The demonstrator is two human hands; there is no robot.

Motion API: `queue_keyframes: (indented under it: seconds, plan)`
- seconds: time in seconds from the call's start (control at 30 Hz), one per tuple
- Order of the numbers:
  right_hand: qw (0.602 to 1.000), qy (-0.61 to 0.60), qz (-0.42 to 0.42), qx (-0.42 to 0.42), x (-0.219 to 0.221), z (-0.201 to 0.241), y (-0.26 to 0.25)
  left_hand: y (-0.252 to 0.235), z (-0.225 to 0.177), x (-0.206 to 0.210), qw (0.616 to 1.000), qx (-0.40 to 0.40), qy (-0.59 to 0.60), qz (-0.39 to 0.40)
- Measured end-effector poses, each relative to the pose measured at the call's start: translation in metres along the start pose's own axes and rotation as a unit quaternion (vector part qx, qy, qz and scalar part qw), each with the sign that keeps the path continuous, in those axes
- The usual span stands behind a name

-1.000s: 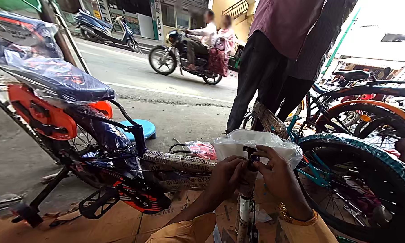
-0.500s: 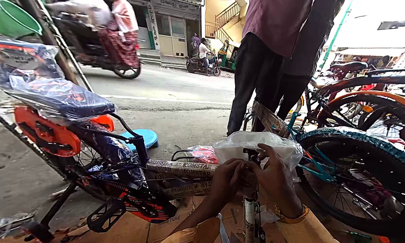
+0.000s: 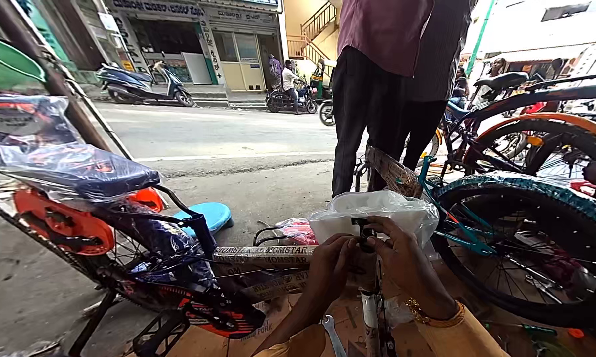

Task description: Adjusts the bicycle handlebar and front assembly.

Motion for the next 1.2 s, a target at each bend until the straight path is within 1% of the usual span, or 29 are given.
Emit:
queue_keyframes:
  seconds: [0.1,0.17,0.3,0.33,0.43,0.5,0.57,0.7,0.73,0.93,0.97,1.1,1.2]
  plan:
    - [1.000,0.012,0.003,0.011,-0.001,-0.001,0.001,0.001,-0.001,0.000,1.000,0.005,0.000,-0.006]
    - [0.999,0.029,-0.034,0.013,-0.005,0.001,0.002,0.000,-0.001,0.000,1.000,0.005,0.000,-0.008]
    - [0.991,0.079,-0.109,-0.010,-0.009,0.004,0.003,0.000,-0.001,0.000,1.000,0.003,0.004,-0.013]
    - [0.990,0.086,-0.111,-0.014,-0.008,0.005,0.003,0.000,-0.001,0.000,1.000,0.002,0.006,-0.011]
    - [0.994,0.078,-0.073,-0.015,-0.003,0.004,0.002,0.000,-0.002,-0.001,1.000,0.001,0.007,-0.009]
    - [0.998,0.042,-0.046,-0.023,-0.001,0.002,0.002,0.000,-0.002,-0.003,1.000,0.003,0.015,-0.013]
    - [0.999,0.002,-0.044,-0.028,0.000,-0.001,0.002,-0.001,-0.001,-0.002,1.000,0.000,0.022,-0.011]
    - [0.993,0.010,-0.110,-0.042,-0.004,0.002,0.002,-0.001,0.001,-0.001,1.000,-0.005,0.018,-0.016]
    - [0.993,0.015,-0.113,-0.045,-0.004,0.003,0.002,-0.002,0.001,-0.001,1.000,-0.005,0.015,-0.017]
    - [0.998,0.004,-0.042,-0.039,0.000,-0.001,-0.001,-0.002,0.000,-0.001,1.000,-0.009,0.005,-0.005]
    - [0.998,0.001,-0.047,-0.032,0.000,-0.002,-0.001,-0.002,0.000,-0.001,1.000,-0.011,0.003,-0.006]
    - [0.993,0.018,-0.115,-0.008,-0.003,0.000,0.005,-0.002,0.000,0.000,1.000,-0.005,0.003,-0.011]
    - [0.990,0.020,-0.137,-0.009,-0.003,0.000,0.008,-0.002,-0.001,-0.001,1.000,-0.004,0.010,-0.013]
Point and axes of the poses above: each hand's wrist, its own y-axis away from the middle knuckle, its own x-axis out of the palm, z = x × y, the point moved 10 cm from there along -y, towards the middle knuckle
